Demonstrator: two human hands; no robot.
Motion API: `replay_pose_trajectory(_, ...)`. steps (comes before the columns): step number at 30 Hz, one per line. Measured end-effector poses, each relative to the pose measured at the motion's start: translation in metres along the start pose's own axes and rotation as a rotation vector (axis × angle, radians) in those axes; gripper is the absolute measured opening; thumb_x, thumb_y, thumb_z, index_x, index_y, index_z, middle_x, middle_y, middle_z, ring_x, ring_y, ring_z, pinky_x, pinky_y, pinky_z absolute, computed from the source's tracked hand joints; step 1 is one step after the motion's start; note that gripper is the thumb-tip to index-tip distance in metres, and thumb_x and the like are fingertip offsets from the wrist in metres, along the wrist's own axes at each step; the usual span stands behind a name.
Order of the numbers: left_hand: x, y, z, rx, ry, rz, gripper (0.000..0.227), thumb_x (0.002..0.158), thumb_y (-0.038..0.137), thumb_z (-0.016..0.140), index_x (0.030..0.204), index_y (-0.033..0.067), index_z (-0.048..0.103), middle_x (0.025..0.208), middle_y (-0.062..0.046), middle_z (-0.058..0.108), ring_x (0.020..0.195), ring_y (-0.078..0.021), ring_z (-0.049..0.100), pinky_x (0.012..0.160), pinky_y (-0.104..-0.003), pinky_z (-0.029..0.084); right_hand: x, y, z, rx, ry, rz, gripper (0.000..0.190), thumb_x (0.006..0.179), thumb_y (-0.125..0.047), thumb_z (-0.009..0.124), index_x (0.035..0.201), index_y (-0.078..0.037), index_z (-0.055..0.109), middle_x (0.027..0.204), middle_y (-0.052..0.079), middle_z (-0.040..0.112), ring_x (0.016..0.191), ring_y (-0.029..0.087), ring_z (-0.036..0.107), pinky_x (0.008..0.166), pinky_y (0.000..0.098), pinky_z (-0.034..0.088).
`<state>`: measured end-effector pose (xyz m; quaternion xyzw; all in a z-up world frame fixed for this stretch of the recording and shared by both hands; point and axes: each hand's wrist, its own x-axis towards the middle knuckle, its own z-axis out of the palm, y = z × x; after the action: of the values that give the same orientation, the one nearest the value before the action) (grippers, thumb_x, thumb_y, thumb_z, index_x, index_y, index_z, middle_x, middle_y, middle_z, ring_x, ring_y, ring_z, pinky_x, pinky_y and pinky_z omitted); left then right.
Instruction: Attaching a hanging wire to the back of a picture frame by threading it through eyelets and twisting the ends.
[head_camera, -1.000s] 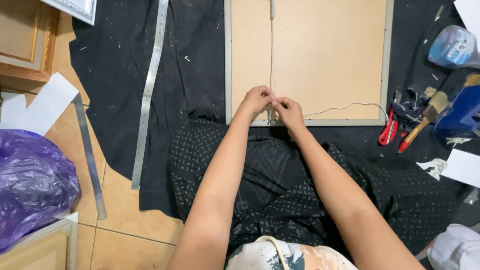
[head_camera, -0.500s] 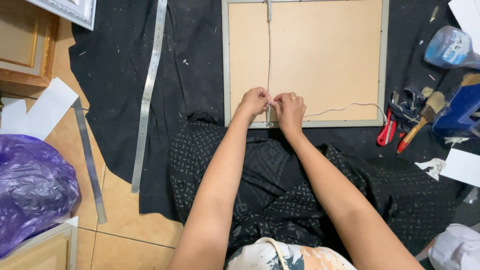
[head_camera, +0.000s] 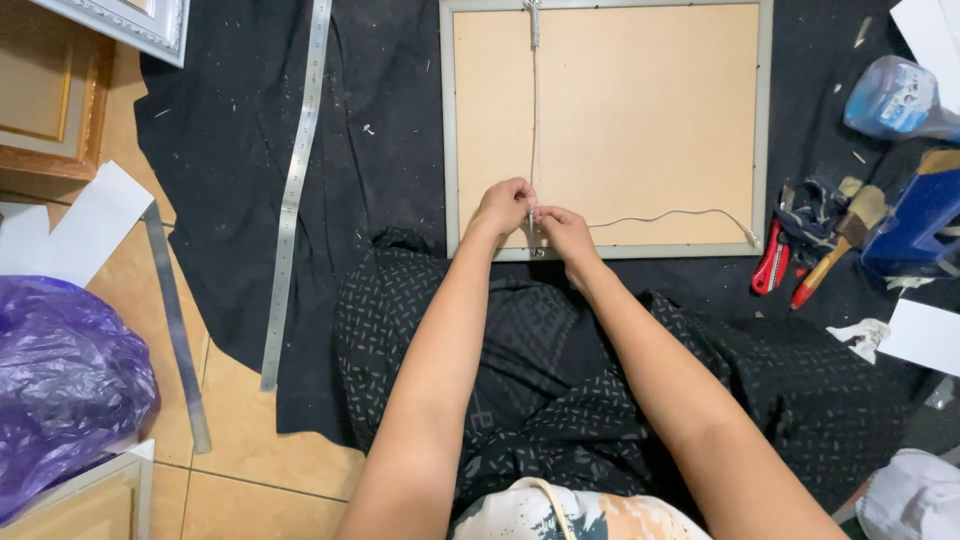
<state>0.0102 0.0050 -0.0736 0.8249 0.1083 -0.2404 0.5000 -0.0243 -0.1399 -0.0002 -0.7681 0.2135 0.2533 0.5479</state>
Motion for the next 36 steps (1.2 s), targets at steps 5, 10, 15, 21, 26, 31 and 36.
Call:
replay_pose_trajectory(5,-0.008,0.006,-0.006,-0.003,-0.004,0.013,0.013,0.092,0.020,0.070,0.103,0.0169,0.078,0.104,-0.012,0.077,0.110,-0.0335,0.071,0.098,-0.043,0.055,-0.004,-0.013,-0.001,0.086,-0.117,0.041,0.025,0.080,-0.017,0.065,0.102,-0.019,0.077,0.077,-0.007,0.066,0.078,0.004,0.059,0.067,0.0162,0.042)
replay_pose_trajectory(10,-0.005,0.003,0.000,-0.016,-0.019,-0.015,0.013,0.092,0.024,0.071,0.103,0.0205,0.078,0.102,-0.010,0.077,0.110,-0.0307,0.071,0.097,-0.042,0.055,0.001,-0.004,0.000,0.093,-0.155,-0.020,0.023,0.077,-0.019,0.074,0.099,-0.016,0.075,0.082,-0.005,0.067,0.083,0.007,0.060,0.072,0.0185,0.042)
replay_pose_trajectory(15,-0.005,0.004,0.005,0.003,-0.010,0.004,0.014,0.092,0.025,0.072,0.103,0.0192,0.077,0.103,-0.012,0.077,0.112,-0.0328,0.070,0.099,-0.044,0.055,0.016,0.021,0.006,0.096,-0.136,-0.066,0.028,0.071,-0.020,0.084,0.094,-0.013,0.070,0.080,-0.003,0.062,0.080,0.008,0.059,0.070,0.0202,0.043)
replay_pose_trajectory(21,-0.014,0.011,0.004,0.005,0.014,0.006,0.012,0.095,0.028,0.069,0.104,0.0212,0.075,0.103,-0.009,0.076,0.111,-0.0313,0.071,0.097,-0.043,0.056,0.008,0.022,-0.003,-0.273,0.062,-0.230,0.029,0.079,-0.041,0.086,0.090,-0.017,0.074,0.082,0.003,0.071,0.083,0.018,0.066,0.078,0.0317,0.051)
replay_pose_trajectory(26,-0.019,0.017,0.000,0.075,0.026,0.010,0.011,0.097,0.025,0.065,0.104,0.0187,0.071,0.100,-0.011,0.077,0.110,-0.0318,0.072,0.097,-0.044,0.056,-0.024,-0.007,-0.007,-0.678,0.227,-0.512,0.016,0.087,-0.029,0.080,0.089,-0.013,0.075,0.090,0.008,0.064,0.096,0.032,0.063,0.088,0.0416,0.052)
replay_pose_trajectory(31,-0.023,0.020,-0.001,0.054,0.025,-0.025,0.009,0.098,0.026,0.063,0.102,0.0206,0.069,0.094,-0.009,0.077,0.105,-0.0289,0.074,0.096,-0.042,0.056,-0.026,-0.008,-0.012,-0.577,0.205,-0.545,0.018,0.087,-0.029,0.080,0.083,-0.013,0.073,0.090,0.009,0.063,0.098,0.033,0.062,0.088,0.0410,0.051)
replay_pose_trajectory(36,-0.006,0.000,0.008,0.003,0.022,-0.037,0.007,0.098,0.024,0.062,0.098,0.0198,0.067,0.076,-0.001,0.076,0.092,-0.0222,0.077,0.092,-0.037,0.056,0.003,-0.002,-0.029,0.024,0.127,-0.011,0.028,0.082,-0.049,0.076,0.085,-0.021,0.075,0.086,0.001,0.065,0.085,0.016,0.060,0.081,0.0316,0.049)
